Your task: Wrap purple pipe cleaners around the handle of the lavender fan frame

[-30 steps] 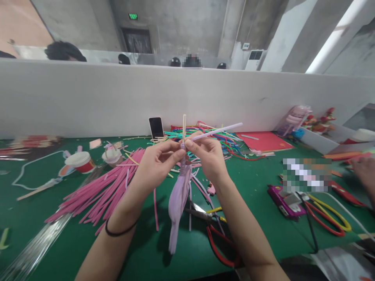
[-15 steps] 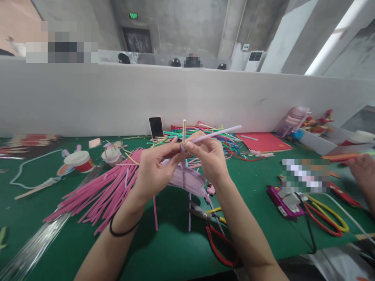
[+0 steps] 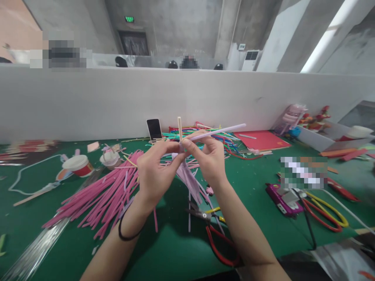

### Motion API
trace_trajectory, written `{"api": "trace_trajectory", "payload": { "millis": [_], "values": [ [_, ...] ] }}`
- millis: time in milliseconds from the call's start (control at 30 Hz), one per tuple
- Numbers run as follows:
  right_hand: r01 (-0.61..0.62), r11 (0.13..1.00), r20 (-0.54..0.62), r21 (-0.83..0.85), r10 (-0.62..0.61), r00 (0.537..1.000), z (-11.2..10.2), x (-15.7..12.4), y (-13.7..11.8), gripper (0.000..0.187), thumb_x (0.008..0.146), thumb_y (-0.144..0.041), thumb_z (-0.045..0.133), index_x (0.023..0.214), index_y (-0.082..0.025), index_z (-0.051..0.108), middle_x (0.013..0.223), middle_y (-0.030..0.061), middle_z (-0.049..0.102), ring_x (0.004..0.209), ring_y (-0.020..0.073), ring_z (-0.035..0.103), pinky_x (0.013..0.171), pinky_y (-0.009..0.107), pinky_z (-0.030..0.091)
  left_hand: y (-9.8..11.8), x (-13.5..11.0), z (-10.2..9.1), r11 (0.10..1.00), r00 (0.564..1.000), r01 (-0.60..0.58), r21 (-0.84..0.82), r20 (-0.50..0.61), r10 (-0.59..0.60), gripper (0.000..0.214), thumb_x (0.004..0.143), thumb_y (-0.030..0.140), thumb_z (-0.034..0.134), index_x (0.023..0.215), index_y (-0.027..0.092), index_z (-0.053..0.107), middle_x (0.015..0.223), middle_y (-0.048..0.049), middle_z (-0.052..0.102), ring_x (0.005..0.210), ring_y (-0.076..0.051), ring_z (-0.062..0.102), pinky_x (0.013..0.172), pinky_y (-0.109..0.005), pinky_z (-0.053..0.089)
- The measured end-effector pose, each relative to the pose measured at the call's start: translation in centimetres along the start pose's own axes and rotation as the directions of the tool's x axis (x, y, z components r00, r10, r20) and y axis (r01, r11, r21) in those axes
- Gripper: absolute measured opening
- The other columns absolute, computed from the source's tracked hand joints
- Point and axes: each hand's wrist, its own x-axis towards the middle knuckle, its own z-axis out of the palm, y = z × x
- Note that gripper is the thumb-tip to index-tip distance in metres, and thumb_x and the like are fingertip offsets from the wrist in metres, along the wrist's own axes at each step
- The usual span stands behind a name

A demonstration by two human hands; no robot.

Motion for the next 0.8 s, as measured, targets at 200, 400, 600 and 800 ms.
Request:
{"api": "trace_trajectory", "payload": {
  "millis": [200, 400, 600, 800],
  "values": [
    [-0.042, 0.986, 0.088, 0.161, 0.028, 0.996, 0.1, 0.2, -0.1, 0.004, 0.084, -0.028, 0.078, 0.081, -0.031, 0.079, 0.085, -0.0014, 0.075, 0.089, 0.0175, 0.067, 0.088, 0.037, 0.052, -0.2, 0.2, -1.0, 0.998, 0.997, -0.067, 0.008, 0.038, 0.066, 0.009, 0.089, 0.02, 0.073, 0.095, 0.026, 0.076, 0.092, -0.0007, 0.078, 0.089, -0.019, 0.073, 0.084, -0.033, 0.058],
    [-0.098, 0.973, 0.153, 0.207, 0.066, 0.986, -0.4, 0.4, 0.2, 0.001, 0.083, -0.032, 0.079, 0.082, -0.032, 0.079, 0.086, -0.0022, 0.074, 0.091, 0.0173, 0.068, 0.09, 0.037, 0.054, -0.5, 0.7, -1.6, 0.996, 0.989, -0.012, -0.09, 0.144, 0.024, 0.004, 0.088, 0.021, 0.073, 0.089, 0.022, 0.076, 0.087, -0.0017, 0.078, 0.081, -0.018, 0.073, 0.08, -0.032, 0.058],
    [-0.125, 0.975, 0.139, 0.184, 0.1, 0.985, -0.6, 0.3, 0.6, 0.004, 0.082, -0.035, 0.08, 0.082, -0.031, 0.08, 0.088, -0.0016, 0.077, 0.091, 0.0191, 0.069, 0.092, 0.04, 0.052, -0.1, 0.8, -1.0, 0.988, 0.976, 0.076, -0.137, 0.211, -0.045, 0.005, 0.089, 0.022, 0.071, 0.092, 0.022, 0.075, 0.085, -0.001, 0.078, 0.075, -0.016, 0.073, 0.071, -0.027, 0.057],
    [-0.092, 0.988, 0.029, 0.121, 0.089, 0.996, 0.2, -0.2, 0.9, 0.004, 0.084, -0.034, 0.078, 0.083, -0.03, 0.08, 0.086, -0.0001, 0.075, 0.094, 0.0203, 0.066, 0.096, 0.042, 0.048, 1.1, 0.2, -0.5, 0.992, 0.999, 0.01, 0.124, 0.038, -0.015, 0.005, 0.089, 0.025, 0.073, 0.086, 0.021, 0.075, 0.083, 0.0006, 0.078, 0.075, -0.015, 0.073, 0.074, -0.027, 0.056]
  ]
}}
